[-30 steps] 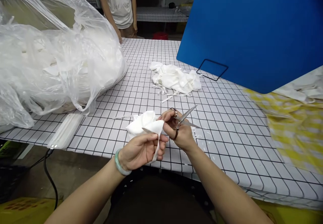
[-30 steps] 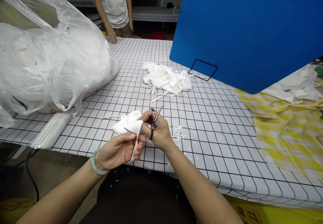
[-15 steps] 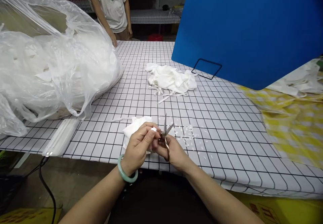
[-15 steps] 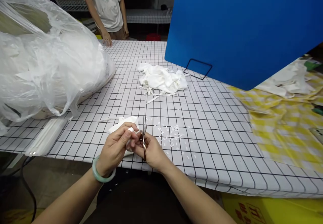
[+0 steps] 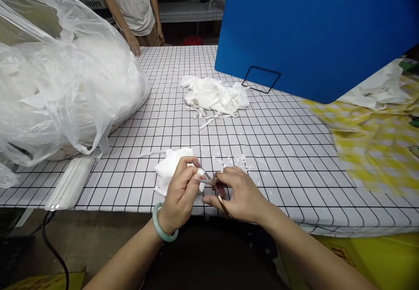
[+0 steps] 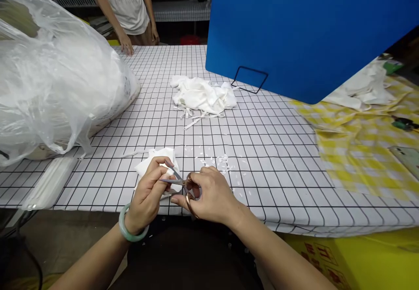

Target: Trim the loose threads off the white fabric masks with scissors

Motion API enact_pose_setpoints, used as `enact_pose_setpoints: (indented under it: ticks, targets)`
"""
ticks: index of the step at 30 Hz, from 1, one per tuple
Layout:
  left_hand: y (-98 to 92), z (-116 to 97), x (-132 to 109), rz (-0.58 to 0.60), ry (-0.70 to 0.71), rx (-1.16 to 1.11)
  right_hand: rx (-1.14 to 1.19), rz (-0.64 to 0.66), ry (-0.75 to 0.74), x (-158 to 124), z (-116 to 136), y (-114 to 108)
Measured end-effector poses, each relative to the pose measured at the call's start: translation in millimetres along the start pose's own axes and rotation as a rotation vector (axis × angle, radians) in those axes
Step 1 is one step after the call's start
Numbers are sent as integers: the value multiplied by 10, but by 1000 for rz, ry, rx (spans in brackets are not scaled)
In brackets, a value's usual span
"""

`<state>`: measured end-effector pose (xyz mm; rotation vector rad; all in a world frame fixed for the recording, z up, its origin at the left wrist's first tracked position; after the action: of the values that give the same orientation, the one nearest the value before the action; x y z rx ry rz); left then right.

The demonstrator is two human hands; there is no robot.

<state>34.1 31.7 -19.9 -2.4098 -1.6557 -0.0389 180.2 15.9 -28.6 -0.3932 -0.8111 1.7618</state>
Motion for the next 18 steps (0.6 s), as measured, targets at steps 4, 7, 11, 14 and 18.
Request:
enact_pose_setpoints:
  ticks: [4,7,11,14,18]
  targets:
    - [23,-49,1,11,62,49,0,-16,1,-5,-20,3]
    - [42,-58,1,21,93,63,10,-31,-7,-4,-30,-1]
    - [72,-31,2,35,84,38,5,-57,-24,-11,-38,-7]
    - [87,-26,-1,39,87,35,3,-62,-24,-23,-50,-2]
    - [110,-3,0,55,66,53,9,-85,-21,-42,-76,-3]
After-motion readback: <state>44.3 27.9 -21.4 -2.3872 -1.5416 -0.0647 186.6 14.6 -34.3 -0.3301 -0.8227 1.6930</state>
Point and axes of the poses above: each hand's wrist, its own x-axis towards the middle knuckle, its own y-axis out of the palm, z = x × y, the point moved 6 cm from there along x, towards the middle knuckle, and after that the axes turned 6 degrees about -y, right-handed, at the moved point
